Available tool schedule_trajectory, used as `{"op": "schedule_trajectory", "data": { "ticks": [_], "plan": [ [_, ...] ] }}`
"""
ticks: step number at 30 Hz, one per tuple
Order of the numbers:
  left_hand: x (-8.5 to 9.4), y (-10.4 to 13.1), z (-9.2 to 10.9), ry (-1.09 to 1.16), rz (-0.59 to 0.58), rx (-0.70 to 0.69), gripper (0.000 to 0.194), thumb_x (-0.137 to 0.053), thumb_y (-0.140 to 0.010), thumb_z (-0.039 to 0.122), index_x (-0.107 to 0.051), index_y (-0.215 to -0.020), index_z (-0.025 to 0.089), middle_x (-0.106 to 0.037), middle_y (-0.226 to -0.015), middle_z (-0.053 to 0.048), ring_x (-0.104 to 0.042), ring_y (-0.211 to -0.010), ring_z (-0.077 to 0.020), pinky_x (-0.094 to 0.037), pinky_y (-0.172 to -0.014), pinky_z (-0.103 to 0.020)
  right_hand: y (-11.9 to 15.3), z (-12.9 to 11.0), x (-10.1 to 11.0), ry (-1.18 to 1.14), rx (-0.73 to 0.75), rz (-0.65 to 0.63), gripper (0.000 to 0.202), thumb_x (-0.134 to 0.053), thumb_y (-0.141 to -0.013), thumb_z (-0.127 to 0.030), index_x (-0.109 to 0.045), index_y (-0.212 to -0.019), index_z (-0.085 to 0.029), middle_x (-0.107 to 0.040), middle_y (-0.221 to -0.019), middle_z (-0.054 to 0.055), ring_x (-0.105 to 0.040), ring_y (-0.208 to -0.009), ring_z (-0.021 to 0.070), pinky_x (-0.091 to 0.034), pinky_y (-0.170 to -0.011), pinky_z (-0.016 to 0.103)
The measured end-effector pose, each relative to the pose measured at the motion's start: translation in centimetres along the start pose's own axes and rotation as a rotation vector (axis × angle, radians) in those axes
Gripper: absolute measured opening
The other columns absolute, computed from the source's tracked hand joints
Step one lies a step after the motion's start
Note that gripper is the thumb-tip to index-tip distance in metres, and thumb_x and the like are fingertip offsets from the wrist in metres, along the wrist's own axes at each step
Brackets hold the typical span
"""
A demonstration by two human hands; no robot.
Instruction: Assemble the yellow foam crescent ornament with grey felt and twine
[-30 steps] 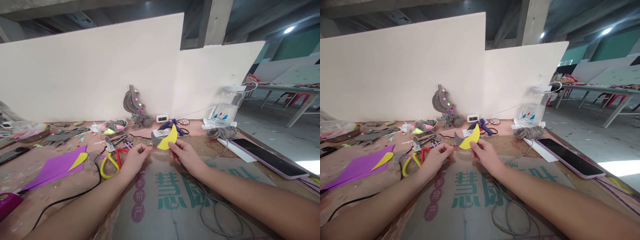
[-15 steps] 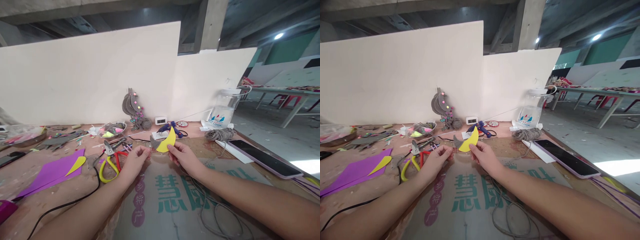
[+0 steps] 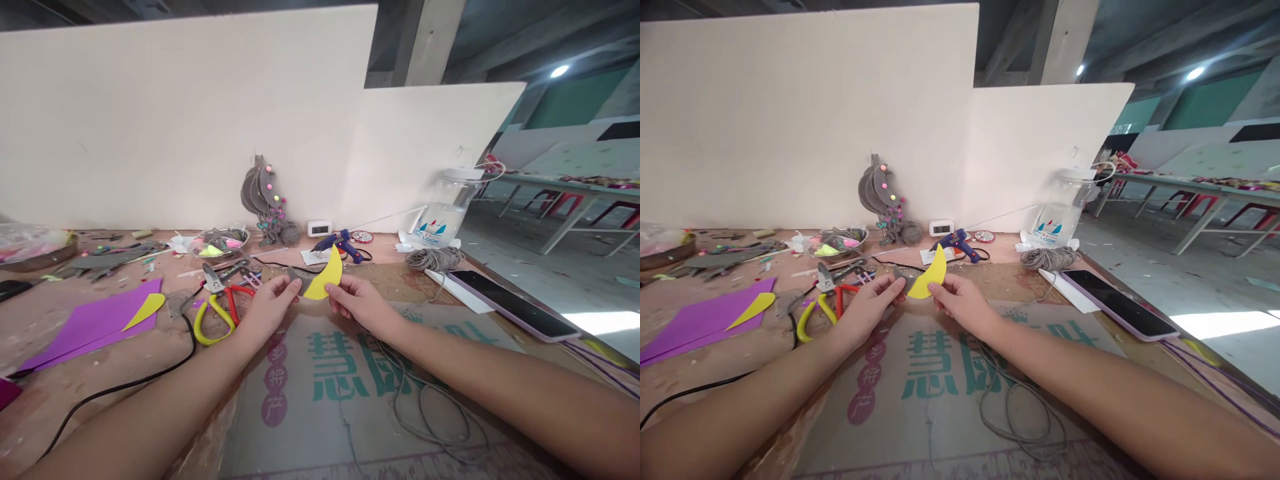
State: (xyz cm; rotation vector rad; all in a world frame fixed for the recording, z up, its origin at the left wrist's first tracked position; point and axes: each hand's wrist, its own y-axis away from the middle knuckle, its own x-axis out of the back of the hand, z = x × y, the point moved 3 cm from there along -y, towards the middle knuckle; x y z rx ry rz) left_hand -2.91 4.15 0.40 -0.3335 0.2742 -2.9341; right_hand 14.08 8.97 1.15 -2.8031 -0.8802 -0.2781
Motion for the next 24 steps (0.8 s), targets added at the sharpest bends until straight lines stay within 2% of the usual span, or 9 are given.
{"op": "schedule_trajectory", "data": {
  "ticks": [3, 6, 9, 11, 14, 17, 20, 24],
  "plan": [
    [0.0, -0.1, -0.2, 0.022, 0.003, 0.012, 0.036, -0.051, -0.078, 0.05, -0.051, -0.066, 0.016, -0.054, -0.06, 0.003, -0.042, -0.052, -0.0078, -0.029, -0.049, -0.019, 0.1, -0.2, 0.1, -0.044, 0.034, 0.035, 0.031, -0.052, -0.081, -0.048, -0.048, -0.078, -0.017, -0.049, -0.058, -0.005, -0.039, -0.042, 0.0052, -0.029, -0.041, 0.019],
    [0.0, -0.1, -0.3, 0.033, 0.006, 0.048, 0.037, -0.05, -0.078, 0.051, -0.05, -0.065, 0.016, -0.053, -0.06, 0.003, -0.036, -0.047, -0.0069, -0.024, -0.044, -0.02, 0.0, -0.2, 0.7, -0.122, 0.117, 0.152, 0.03, -0.047, -0.084, -0.048, -0.044, -0.078, -0.019, -0.048, -0.061, -0.004, -0.04, -0.044, 0.006, -0.032, -0.042, 0.019],
    [0.0, 0.1, -0.1, 0.052, 0.013, 0.051, 0.036, -0.049, -0.079, 0.05, -0.05, -0.065, 0.017, -0.052, -0.06, 0.003, -0.041, -0.051, -0.0086, -0.027, -0.047, -0.02, -0.4, 0.2, 1.3, -0.139, 0.189, 0.211, 0.024, -0.045, -0.086, -0.043, -0.046, -0.081, -0.019, -0.049, -0.068, -0.003, -0.041, -0.045, 0.0059, -0.032, -0.041, 0.02],
    [-0.1, 0.2, 0.1, 0.071, 0.013, 0.046, 0.035, -0.049, -0.079, 0.049, -0.05, -0.067, 0.017, -0.051, -0.06, 0.003, -0.044, -0.055, -0.0095, -0.03, -0.05, -0.019, -0.7, 0.3, 1.5, -0.127, 0.205, 0.227, 0.017, -0.048, -0.083, -0.036, -0.049, -0.091, -0.02, -0.054, -0.078, -0.002, -0.042, -0.045, 0.005, -0.033, -0.041, 0.02],
    [-0.3, 0.3, 0.3, 0.055, -0.006, 0.032, 0.035, -0.051, -0.078, 0.049, -0.049, -0.064, 0.017, -0.052, -0.059, 0.003, -0.044, -0.057, -0.01, -0.031, -0.051, -0.019, -0.6, 0.1, 1.3, -0.129, 0.188, 0.197, 0.031, -0.055, -0.077, -0.026, -0.048, -0.107, -0.023, -0.058, -0.104, 0.003, -0.044, -0.045, 0.0036, -0.038, -0.041, 0.021],
    [-0.3, 0.4, 0.5, 0.005, -0.036, 0.017, 0.035, -0.05, -0.079, 0.048, -0.047, -0.063, 0.017, -0.05, -0.057, 0.004, -0.041, -0.053, -0.0094, -0.028, -0.048, -0.02, -0.2, -0.4, 0.4, -0.193, 0.149, 0.051, 0.045, -0.059, -0.073, -0.024, -0.046, -0.116, -0.026, -0.054, -0.12, 0.006, -0.049, -0.048, 0.0047, -0.044, -0.044, 0.023],
    [-0.3, 0.3, 0.5, -0.018, -0.052, 0.005, 0.034, -0.047, -0.081, 0.047, -0.048, -0.065, 0.018, -0.048, -0.058, 0.004, -0.04, -0.053, -0.0092, -0.027, -0.047, -0.02, 0.1, -0.5, -0.4, -0.238, 0.094, -0.061, 0.046, -0.062, -0.072, -0.024, -0.048, -0.116, -0.024, -0.061, -0.106, 0.005, -0.054, -0.051, 0.0074, -0.049, -0.051, 0.026],
    [-0.3, 0.3, 0.4, -0.035, -0.053, 0.002, 0.033, -0.046, -0.081, 0.047, -0.048, -0.065, 0.018, -0.046, -0.057, 0.004, -0.04, -0.054, -0.0098, -0.028, -0.048, -0.02, 0.0, 0.0, -0.1, -0.134, 0.093, 0.028, 0.019, -0.062, -0.07, -0.022, -0.061, -0.088, -0.017, -0.064, -0.075, 0.0, -0.053, -0.056, 0.0086, -0.045, -0.056, 0.023]
  ]
}}
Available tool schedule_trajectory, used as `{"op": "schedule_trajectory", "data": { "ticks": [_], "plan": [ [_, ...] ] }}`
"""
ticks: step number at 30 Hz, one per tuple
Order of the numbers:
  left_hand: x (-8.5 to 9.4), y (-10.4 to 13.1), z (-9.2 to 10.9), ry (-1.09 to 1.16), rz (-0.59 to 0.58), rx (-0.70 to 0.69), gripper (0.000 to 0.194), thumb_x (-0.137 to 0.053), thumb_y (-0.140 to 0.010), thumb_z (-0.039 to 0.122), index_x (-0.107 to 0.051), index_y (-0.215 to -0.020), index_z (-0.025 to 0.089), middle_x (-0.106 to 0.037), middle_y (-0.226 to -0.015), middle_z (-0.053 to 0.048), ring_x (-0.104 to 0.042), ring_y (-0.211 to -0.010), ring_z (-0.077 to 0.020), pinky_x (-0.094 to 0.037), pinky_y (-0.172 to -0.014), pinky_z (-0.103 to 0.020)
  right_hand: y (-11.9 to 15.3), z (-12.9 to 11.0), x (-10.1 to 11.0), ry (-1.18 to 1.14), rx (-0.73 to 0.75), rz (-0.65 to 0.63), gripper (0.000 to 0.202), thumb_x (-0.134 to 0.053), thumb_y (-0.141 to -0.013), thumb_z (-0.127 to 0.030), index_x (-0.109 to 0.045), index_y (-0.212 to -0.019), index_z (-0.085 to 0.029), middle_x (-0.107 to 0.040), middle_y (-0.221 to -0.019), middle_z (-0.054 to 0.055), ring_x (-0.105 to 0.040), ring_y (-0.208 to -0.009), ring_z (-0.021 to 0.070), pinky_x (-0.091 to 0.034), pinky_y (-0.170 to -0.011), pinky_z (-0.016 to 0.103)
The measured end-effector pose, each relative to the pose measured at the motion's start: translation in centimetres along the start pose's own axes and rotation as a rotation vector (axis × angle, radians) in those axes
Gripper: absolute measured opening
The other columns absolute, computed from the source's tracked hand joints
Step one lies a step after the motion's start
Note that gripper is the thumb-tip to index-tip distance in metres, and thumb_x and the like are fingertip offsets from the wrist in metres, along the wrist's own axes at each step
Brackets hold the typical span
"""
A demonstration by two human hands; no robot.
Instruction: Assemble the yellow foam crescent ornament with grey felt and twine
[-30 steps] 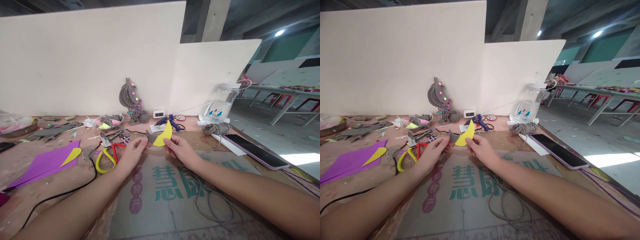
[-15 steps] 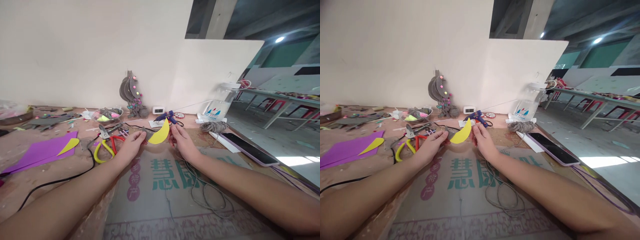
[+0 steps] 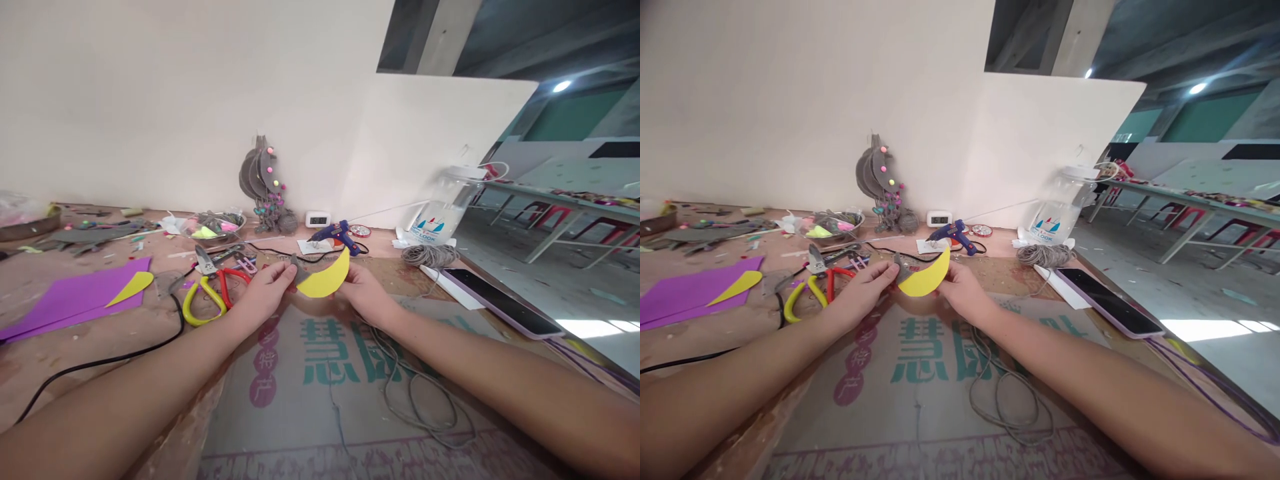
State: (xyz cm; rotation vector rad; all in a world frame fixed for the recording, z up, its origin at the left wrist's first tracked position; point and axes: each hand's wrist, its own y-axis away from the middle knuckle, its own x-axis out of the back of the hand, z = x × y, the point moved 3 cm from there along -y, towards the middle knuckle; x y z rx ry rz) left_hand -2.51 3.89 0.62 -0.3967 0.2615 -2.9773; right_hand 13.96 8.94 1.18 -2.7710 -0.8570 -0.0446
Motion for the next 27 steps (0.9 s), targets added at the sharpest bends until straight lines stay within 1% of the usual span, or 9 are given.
{"op": "schedule_trajectory", "data": {
  "ticks": [3, 5, 7, 10, 15, 18, 21, 24, 27],
  "plan": [
    [-0.1, 0.1, 0.2, -0.034, -0.026, -0.032, 0.034, -0.046, -0.082, 0.047, -0.047, -0.064, 0.018, -0.044, -0.057, 0.004, -0.039, -0.054, -0.01, -0.028, -0.049, -0.02, -0.2, 0.2, 0.5, 0.089, 0.027, 0.052, 0.012, -0.061, -0.069, -0.02, -0.062, -0.08, -0.016, -0.064, -0.076, 0.001, -0.055, -0.063, 0.0105, -0.045, -0.06, 0.023],
    [-0.2, 0.2, 0.4, -0.046, -0.042, -0.039, 0.035, -0.046, -0.081, 0.048, -0.047, -0.063, 0.018, -0.042, -0.056, 0.004, -0.037, -0.053, -0.0098, -0.027, -0.048, -0.02, -0.3, 0.1, 0.7, 0.15, 0.057, 0.039, 0.012, -0.061, -0.068, -0.02, -0.063, -0.079, -0.016, -0.065, -0.08, 0.002, -0.057, -0.07, 0.0131, -0.046, -0.066, 0.025],
    [-0.2, 0.2, 0.5, -0.038, -0.051, -0.021, 0.036, -0.048, -0.08, 0.049, -0.048, -0.062, 0.018, -0.04, -0.054, 0.005, -0.034, -0.049, -0.0094, -0.025, -0.045, -0.021, -0.3, 0.1, 0.7, 0.206, 0.074, 0.029, 0.011, -0.062, -0.068, -0.022, -0.064, -0.078, -0.016, -0.065, -0.079, 0.003, -0.058, -0.073, 0.0147, -0.046, -0.067, 0.027],
    [-0.3, 0.3, 0.6, -0.027, -0.066, 0.005, 0.037, -0.049, -0.078, 0.051, -0.049, -0.06, 0.018, -0.039, -0.051, 0.005, -0.031, -0.046, -0.0092, -0.024, -0.044, -0.021, -0.4, 0.2, 0.8, 0.227, 0.057, 0.06, 0.015, -0.062, -0.071, -0.029, -0.063, -0.077, -0.016, -0.063, -0.075, 0.003, -0.057, -0.069, 0.014, -0.045, -0.064, 0.026],
    [-0.3, 0.3, 0.6, -0.07, -0.086, -0.014, 0.036, -0.049, -0.079, 0.049, -0.051, -0.062, 0.017, -0.045, -0.057, 0.004, -0.038, -0.052, -0.0099, -0.027, -0.047, -0.021, -0.5, 0.7, 0.8, 0.202, 0.001, 0.096, 0.021, -0.062, -0.072, -0.035, -0.062, -0.077, -0.015, -0.062, -0.073, 0.003, -0.054, -0.064, 0.0122, -0.043, -0.06, 0.025],
    [-0.4, 0.4, 0.7, -0.071, -0.095, -0.02, 0.035, -0.049, -0.08, 0.049, -0.053, -0.064, 0.017, -0.045, -0.057, 0.004, -0.039, -0.053, -0.0099, -0.028, -0.049, -0.021, -0.5, 0.8, 0.8, 0.172, -0.013, 0.108, 0.023, -0.062, -0.072, -0.038, -0.06, -0.076, -0.015, -0.06, -0.071, 0.001, -0.052, -0.062, 0.0112, -0.042, -0.06, 0.025],
    [-0.3, 0.3, 0.5, -0.013, -0.072, 0.021, 0.035, -0.05, -0.079, 0.049, -0.054, -0.065, 0.017, -0.05, -0.058, 0.003, -0.042, -0.053, -0.0104, -0.031, -0.05, -0.021, -0.5, 0.6, 1.1, 0.114, 0.023, 0.169, 0.024, -0.061, -0.072, -0.038, -0.058, -0.082, -0.017, -0.058, -0.075, 0.0, -0.051, -0.064, 0.0105, -0.043, -0.062, 0.024],
    [0.0, 0.0, -0.1, 0.069, -0.009, 0.033, 0.035, -0.052, -0.079, 0.049, -0.056, -0.066, 0.016, -0.056, -0.062, 0.0, -0.049, -0.06, -0.0118, -0.036, -0.058, -0.022, -0.6, 0.3, 1.6, -0.01, 0.058, 0.229, 0.028, -0.053, -0.078, -0.044, -0.054, -0.093, -0.021, -0.055, -0.079, 0.0, -0.05, -0.063, 0.0109, -0.046, -0.061, 0.025],
    [0.3, -0.4, -0.9, 0.174, 0.056, 0.026, 0.035, -0.054, -0.077, 0.049, -0.06, -0.07, 0.015, -0.059, -0.067, -0.001, -0.052, -0.065, -0.0122, -0.039, -0.064, -0.022, -0.5, 0.3, 1.8, -0.07, 0.034, 0.193, 0.035, -0.044, -0.082, -0.053, -0.052, -0.087, -0.02, -0.053, -0.071, 0.001, -0.048, -0.056, 0.0111, -0.044, -0.053, 0.025]
  ]
}}
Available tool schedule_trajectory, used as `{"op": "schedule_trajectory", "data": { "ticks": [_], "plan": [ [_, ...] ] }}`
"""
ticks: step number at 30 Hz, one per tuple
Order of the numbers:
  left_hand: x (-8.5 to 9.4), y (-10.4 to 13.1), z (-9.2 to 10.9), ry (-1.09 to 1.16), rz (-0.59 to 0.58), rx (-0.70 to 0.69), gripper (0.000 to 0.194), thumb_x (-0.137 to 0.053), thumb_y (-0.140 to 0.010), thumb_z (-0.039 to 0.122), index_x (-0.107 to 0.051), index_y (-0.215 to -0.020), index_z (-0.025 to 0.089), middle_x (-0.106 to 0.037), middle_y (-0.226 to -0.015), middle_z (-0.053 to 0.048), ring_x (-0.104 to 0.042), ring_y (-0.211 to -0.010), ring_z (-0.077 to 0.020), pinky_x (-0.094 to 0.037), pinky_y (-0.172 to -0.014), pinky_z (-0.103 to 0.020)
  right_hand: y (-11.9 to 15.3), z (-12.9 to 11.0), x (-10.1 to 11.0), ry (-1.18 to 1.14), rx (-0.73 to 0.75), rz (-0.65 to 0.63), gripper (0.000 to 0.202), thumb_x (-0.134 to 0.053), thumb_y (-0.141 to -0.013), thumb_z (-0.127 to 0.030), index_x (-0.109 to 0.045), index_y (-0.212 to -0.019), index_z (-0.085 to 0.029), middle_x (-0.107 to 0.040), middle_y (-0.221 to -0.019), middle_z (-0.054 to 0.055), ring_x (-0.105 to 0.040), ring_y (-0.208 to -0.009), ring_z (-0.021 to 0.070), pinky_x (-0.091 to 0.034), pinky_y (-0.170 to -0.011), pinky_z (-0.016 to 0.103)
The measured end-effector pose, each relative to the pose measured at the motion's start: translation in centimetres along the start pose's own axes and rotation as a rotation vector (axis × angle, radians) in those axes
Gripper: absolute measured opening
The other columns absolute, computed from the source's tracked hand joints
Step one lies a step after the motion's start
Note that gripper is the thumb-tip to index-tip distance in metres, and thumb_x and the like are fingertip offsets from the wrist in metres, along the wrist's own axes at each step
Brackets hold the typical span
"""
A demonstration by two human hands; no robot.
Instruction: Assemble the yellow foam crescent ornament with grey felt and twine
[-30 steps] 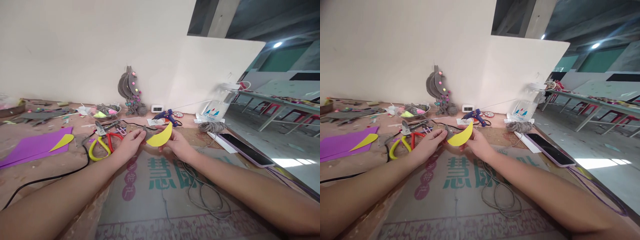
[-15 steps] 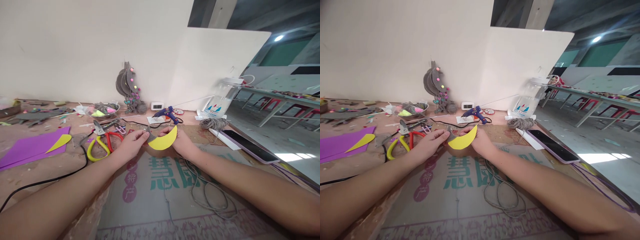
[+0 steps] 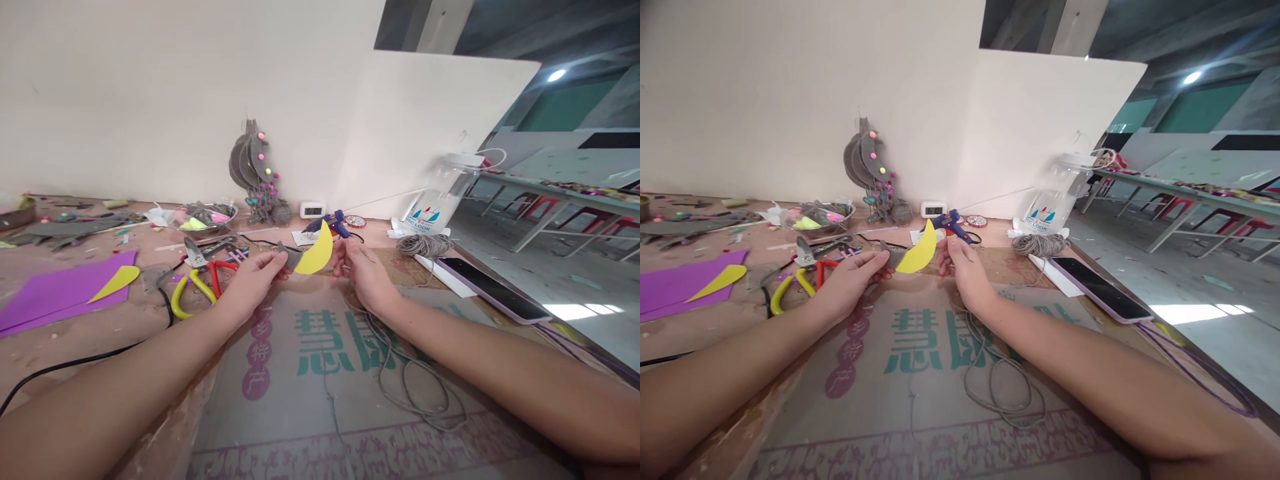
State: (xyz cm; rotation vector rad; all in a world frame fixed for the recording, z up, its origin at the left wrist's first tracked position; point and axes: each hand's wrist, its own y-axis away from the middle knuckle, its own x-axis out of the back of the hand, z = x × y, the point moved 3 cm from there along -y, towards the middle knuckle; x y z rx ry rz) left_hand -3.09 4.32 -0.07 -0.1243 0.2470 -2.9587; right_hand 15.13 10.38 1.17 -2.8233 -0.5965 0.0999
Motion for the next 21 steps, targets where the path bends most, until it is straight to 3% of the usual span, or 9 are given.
{"op": "schedule_trajectory", "data": {
  "ticks": [6, 12, 17, 21],
  "plan": [
    [0.2, 0.1, -0.3, -0.065, -0.002, 0.018, 0.037, -0.054, -0.076, 0.052, -0.062, -0.072, 0.017, -0.058, -0.067, 0.0, -0.051, -0.062, -0.012, -0.037, -0.058, -0.022, 0.6, -0.1, -0.9, 0.221, -0.031, -0.167, 0.031, -0.057, -0.077, -0.048, -0.053, -0.074, -0.017, -0.053, -0.062, -0.002, -0.044, -0.05, 0.0085, -0.036, -0.05, 0.022],
    [-0.4, 0.6, 0.8, -0.214, -0.084, -0.048, 0.033, -0.056, -0.076, 0.05, -0.058, -0.072, 0.017, -0.054, -0.065, 0.002, -0.048, -0.063, -0.0115, -0.036, -0.058, -0.021, 0.6, -0.2, -1.1, 0.188, -0.035, -0.141, 0.027, -0.054, -0.078, -0.043, -0.055, -0.08, -0.016, -0.051, -0.06, -0.003, -0.044, -0.051, 0.0088, -0.036, -0.049, 0.022],
    [-0.7, 0.8, 1.2, -0.225, -0.091, 0.004, 0.026, -0.057, -0.076, 0.042, -0.062, -0.086, 0.018, -0.06, -0.075, 0.0, -0.053, -0.069, -0.0137, -0.039, -0.059, -0.021, 0.9, -0.3, -1.2, 0.253, -0.012, -0.18, 0.027, -0.051, -0.081, -0.042, -0.054, -0.08, -0.016, -0.049, -0.06, -0.002, -0.042, -0.051, 0.0081, -0.035, -0.047, 0.02],
    [-0.8, 0.9, 1.0, -0.318, -0.12, 0.029, 0.026, -0.061, -0.072, 0.042, -0.066, -0.084, 0.019, -0.061, -0.068, 0.002, -0.049, -0.055, -0.0112, -0.034, -0.05, -0.02, 1.0, -0.4, -1.2, 0.29, 0.029, -0.169, 0.028, -0.047, -0.083, -0.044, -0.053, -0.081, -0.016, -0.046, -0.06, -0.003, -0.041, -0.051, 0.0077, -0.033, -0.045, 0.019]
  ]
}}
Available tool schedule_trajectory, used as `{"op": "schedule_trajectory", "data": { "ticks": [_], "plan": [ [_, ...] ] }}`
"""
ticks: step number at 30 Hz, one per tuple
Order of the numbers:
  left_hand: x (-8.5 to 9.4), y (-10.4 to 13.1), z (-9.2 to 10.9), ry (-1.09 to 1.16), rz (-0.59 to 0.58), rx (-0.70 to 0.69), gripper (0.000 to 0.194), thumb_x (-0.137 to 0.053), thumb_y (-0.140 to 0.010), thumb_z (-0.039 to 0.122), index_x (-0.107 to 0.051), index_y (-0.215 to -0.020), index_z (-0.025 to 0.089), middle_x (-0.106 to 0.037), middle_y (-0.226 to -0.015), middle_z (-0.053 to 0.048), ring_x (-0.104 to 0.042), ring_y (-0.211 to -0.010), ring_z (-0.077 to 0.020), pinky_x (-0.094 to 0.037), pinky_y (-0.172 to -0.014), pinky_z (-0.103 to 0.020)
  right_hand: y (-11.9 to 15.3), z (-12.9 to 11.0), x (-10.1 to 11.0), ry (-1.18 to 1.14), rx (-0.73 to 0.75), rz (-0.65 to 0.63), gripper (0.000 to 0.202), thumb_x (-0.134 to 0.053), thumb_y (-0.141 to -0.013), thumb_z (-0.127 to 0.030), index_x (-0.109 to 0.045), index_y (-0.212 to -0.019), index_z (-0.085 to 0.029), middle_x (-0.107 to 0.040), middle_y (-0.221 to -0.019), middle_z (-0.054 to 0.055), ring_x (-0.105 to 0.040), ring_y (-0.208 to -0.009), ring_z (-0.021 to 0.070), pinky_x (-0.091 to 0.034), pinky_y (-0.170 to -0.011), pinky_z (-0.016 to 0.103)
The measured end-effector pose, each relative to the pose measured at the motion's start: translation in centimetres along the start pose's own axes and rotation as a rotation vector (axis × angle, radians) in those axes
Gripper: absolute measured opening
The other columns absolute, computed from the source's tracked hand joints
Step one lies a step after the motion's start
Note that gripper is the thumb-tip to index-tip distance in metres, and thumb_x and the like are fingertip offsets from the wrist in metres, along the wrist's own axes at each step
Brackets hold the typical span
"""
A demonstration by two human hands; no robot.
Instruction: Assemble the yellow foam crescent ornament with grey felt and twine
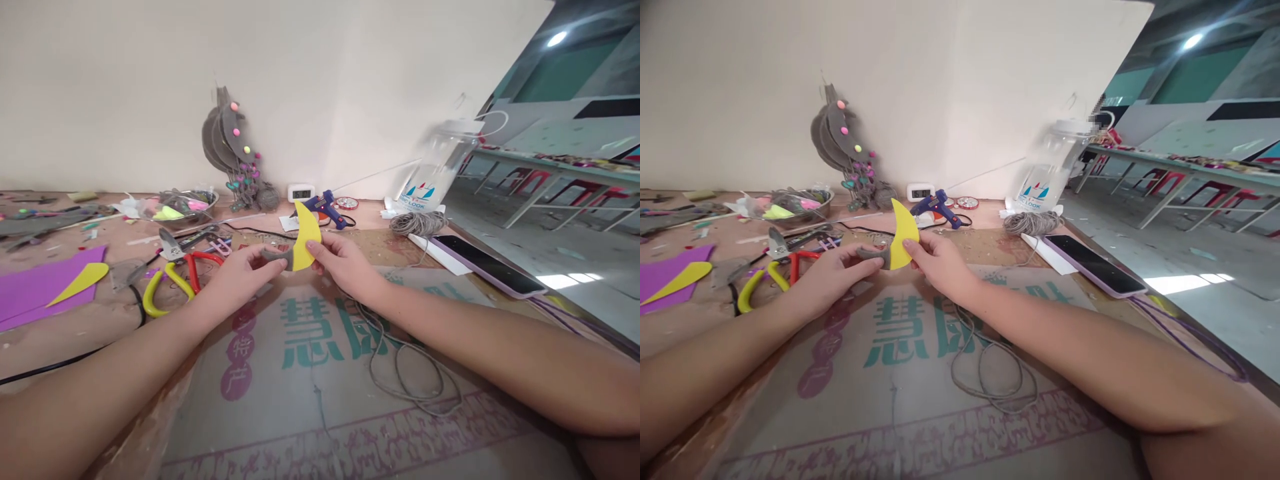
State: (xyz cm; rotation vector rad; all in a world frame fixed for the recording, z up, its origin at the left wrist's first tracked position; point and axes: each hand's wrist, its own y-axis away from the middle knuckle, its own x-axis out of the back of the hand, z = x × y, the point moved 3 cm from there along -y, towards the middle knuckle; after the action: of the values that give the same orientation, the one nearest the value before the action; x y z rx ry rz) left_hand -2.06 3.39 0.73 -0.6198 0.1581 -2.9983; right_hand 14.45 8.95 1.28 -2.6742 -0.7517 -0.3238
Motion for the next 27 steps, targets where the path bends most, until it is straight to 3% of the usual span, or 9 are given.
{"op": "schedule_trajectory", "data": {
  "ticks": [3, 7, 14, 19, 24, 27],
  "plan": [
    [-0.13, 0.01, -0.18, -0.069, -0.039, 0.046, 0.03, -0.064, -0.069, 0.046, -0.067, -0.084, 0.02, -0.058, -0.059, 0.003, -0.043, -0.046, -0.0092, -0.028, -0.044, -0.02, 0.01, -0.21, -0.01, 0.001, 0.042, 0.004, 0.027, -0.047, -0.084, -0.043, -0.053, -0.08, -0.017, -0.046, -0.062, -0.003, -0.042, -0.053, 0.0078, -0.034, -0.048, 0.019],
    [-0.32, 0.03, 0.13, -0.02, -0.063, -0.004, 0.032, -0.065, -0.069, 0.046, -0.067, -0.089, 0.021, -0.065, -0.079, 0.0, -0.052, -0.061, -0.0114, -0.036, -0.053, -0.02, 0.2, -0.5, -0.19, 0.059, 0.039, -0.016, 0.025, -0.048, -0.084, -0.04, -0.053, -0.077, -0.017, -0.047, -0.062, -0.003, -0.042, -0.053, 0.008, -0.033, -0.049, 0.02],
    [-0.32, 0.28, 0.19, -0.103, -0.063, -0.013, 0.026, -0.06, -0.073, 0.045, -0.064, -0.072, 0.019, -0.056, -0.063, 0.003, -0.041, -0.051, -0.0081, -0.028, -0.047, -0.02, 0.43, -0.7, -0.35, 0.13, 0.047, -0.031, 0.029, -0.048, -0.084, -0.042, -0.052, -0.071, -0.017, -0.045, -0.061, -0.003, -0.041, -0.053, 0.0083, -0.032, -0.049, 0.021],
    [-0.26, 0.24, 0.41, -0.13, -0.07, -0.062, 0.027, -0.058, -0.075, 0.046, -0.067, -0.077, 0.02, -0.062, -0.07, 0.002, -0.048, -0.057, -0.0103, -0.034, -0.053, -0.021, 0.28, -0.35, -0.64, 0.098, 0.027, -0.12, 0.028, -0.049, -0.083, -0.043, -0.058, -0.081, -0.017, -0.05, -0.062, -0.003, -0.044, -0.053, 0.009, -0.034, -0.05, 0.021],
    [-0.16, 0.25, 0.76, -0.16, -0.03, -0.087, 0.033, -0.055, -0.077, 0.047, -0.068, -0.095, 0.023, -0.068, -0.092, 0.0, -0.056, -0.077, -0.0156, -0.039, -0.066, -0.022, 0.2, -0.23, -0.48, 0.142, 0.03, -0.087, 0.03, -0.047, -0.084, -0.043, -0.06, -0.086, -0.016, -0.049, -0.059, -0.003, -0.043, -0.051, 0.0084, -0.033, -0.049, 0.02],
    [-0.21, 0.36, 0.76, -0.136, -0.048, -0.065, 0.037, -0.053, -0.076, 0.051, -0.066, -0.093, 0.02, -0.065, -0.083, 0.0, -0.053, -0.067, -0.0138, -0.038, -0.058, -0.022, 0.27, -0.32, -0.57, 0.147, 0.035, -0.114, 0.03, -0.046, -0.085, -0.041, -0.061, -0.091, -0.015, -0.049, -0.06, -0.003, -0.044, -0.052, 0.0082, -0.033, -0.049, 0.02]
  ]
}}
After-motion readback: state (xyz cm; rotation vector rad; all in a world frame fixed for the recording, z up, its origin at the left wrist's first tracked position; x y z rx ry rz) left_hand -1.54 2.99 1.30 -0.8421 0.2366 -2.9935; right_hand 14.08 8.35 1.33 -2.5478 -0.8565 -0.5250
